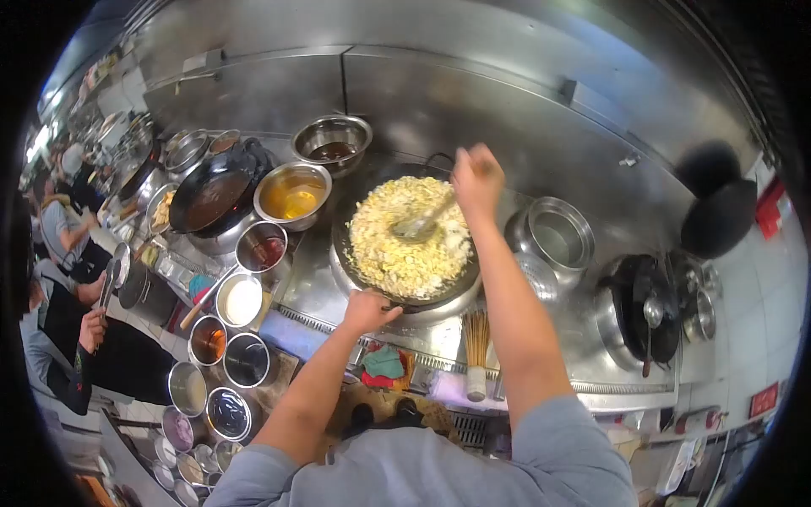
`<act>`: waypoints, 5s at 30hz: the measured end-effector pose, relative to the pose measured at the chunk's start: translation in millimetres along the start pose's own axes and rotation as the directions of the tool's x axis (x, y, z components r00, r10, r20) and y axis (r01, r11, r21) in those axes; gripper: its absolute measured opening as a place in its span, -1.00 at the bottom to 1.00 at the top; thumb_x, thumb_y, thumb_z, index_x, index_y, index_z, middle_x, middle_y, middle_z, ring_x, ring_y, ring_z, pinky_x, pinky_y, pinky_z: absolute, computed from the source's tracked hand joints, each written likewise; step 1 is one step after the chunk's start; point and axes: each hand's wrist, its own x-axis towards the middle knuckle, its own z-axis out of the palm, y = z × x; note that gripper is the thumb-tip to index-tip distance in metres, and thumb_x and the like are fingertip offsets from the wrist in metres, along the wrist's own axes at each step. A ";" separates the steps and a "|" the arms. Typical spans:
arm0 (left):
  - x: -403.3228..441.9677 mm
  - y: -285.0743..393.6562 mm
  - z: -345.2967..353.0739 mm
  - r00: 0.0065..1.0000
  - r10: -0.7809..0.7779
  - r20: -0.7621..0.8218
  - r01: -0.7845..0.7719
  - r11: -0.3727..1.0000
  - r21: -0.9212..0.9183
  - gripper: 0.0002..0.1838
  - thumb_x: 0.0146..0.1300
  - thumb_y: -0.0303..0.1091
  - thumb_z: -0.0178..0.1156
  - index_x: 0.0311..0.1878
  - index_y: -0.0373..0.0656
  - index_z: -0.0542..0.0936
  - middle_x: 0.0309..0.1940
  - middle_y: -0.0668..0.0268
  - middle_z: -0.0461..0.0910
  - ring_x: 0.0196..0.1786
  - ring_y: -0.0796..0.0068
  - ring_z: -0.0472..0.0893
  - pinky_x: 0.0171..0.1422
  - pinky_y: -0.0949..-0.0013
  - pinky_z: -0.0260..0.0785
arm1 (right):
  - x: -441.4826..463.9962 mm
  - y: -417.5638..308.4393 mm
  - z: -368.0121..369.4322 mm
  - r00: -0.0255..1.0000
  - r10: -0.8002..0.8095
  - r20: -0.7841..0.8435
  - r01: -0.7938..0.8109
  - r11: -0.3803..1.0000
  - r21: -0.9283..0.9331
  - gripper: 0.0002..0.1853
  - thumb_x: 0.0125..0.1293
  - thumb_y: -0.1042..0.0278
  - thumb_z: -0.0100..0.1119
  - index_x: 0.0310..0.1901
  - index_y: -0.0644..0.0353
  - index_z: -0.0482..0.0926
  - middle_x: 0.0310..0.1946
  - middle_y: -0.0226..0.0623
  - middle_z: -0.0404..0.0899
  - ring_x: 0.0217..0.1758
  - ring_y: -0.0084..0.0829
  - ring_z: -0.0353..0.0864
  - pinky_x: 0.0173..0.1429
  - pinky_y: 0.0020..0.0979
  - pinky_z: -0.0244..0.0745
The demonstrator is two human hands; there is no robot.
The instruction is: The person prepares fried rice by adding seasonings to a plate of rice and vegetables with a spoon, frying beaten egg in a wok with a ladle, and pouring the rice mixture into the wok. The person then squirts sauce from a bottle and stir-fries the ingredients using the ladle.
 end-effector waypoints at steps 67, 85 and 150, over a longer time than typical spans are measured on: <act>-10.2 16.7 7.7 0.997 0.032 -0.071 -0.043 0.987 -0.157 -0.75 0.31 -0.10 0.09 -0.26 -0.03 0.64 -0.25 0.30 0.62 -0.04 0.18 0.51 -0.01 0.02 0.28 | -355.9 6.9 -69.5 0.409 0.881 0.237 -0.698 0.135 0.704 -0.74 0.49 0.12 -0.12 0.14 -0.09 0.28 0.05 -0.10 0.47 -0.11 -0.28 0.56 -0.09 -0.28 0.55; -14.4 37.5 0.8 0.992 -0.127 0.012 0.127 0.992 0.006 -0.70 0.37 -0.04 0.02 -0.15 -0.04 0.60 -0.13 0.27 0.51 0.06 0.23 0.45 0.06 -0.10 0.24 | -217.0 2.7 -108.4 0.734 0.673 -0.086 -0.391 0.316 -0.865 -0.56 0.42 0.30 -0.07 0.31 0.16 0.35 0.02 0.08 0.56 0.08 -0.04 0.58 0.16 -0.24 0.41; -17.8 91.8 -103.1 0.955 0.290 0.058 -0.270 0.935 -0.230 -0.64 0.30 -0.03 0.12 -0.44 -0.09 0.65 -0.59 0.09 0.59 -0.47 0.00 0.60 -0.32 0.08 0.47 | -208.8 -278.4 -38.3 0.231 0.973 0.016 0.231 -0.039 -0.972 -0.40 0.39 0.27 -0.06 0.45 -0.14 0.11 -0.36 -0.04 0.62 -0.34 0.00 0.61 -0.18 -0.08 0.45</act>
